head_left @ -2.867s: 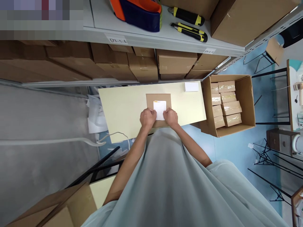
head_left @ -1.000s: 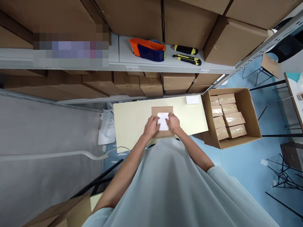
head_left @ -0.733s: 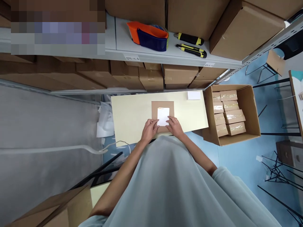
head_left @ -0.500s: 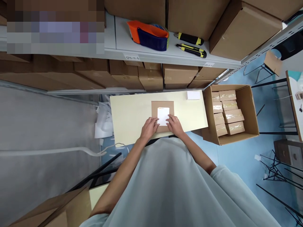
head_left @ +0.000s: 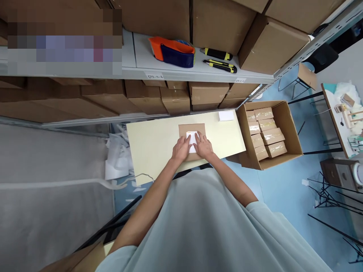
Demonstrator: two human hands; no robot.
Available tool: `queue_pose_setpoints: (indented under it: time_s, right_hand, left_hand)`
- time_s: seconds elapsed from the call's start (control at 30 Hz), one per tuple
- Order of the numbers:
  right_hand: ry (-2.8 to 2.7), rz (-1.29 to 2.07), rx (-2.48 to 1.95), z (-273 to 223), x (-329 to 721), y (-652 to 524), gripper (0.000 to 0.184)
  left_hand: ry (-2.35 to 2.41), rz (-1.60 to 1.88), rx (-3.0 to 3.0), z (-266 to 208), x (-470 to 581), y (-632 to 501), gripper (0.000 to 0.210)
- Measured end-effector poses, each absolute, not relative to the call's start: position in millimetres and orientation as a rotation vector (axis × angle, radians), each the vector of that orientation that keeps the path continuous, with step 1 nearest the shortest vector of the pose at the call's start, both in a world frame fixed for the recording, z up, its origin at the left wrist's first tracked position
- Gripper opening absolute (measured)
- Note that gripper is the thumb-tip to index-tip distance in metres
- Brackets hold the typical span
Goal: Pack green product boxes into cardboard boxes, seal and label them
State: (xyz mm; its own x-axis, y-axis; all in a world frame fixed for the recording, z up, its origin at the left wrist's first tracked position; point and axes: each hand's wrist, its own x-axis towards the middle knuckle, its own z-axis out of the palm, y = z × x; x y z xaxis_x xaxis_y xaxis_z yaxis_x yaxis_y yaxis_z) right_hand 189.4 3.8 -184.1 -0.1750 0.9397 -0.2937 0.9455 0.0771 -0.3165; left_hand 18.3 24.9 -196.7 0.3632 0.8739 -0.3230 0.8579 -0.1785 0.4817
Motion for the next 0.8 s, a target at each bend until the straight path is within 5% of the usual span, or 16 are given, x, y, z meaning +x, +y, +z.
queue_pose_setpoints:
  time_s: [0.53,0.7,0.8]
  right_hand:
    - [2.357,-0.644,2.294,-202,187,-64,0.036]
    - [2.036,-0.698,2.698,-212,196,-84,0.048]
    - [1.875,-0.855,2.762,-219,199,-103,0.052]
  left_hand:
    - [1.427,0.453,1.945,-216,-8,-17,0.024]
    - [1.562,0.586,1.767,-231,-23,-37,0.054]
    - [1.583,0.514,1.624,-245,-31,-60,0.051]
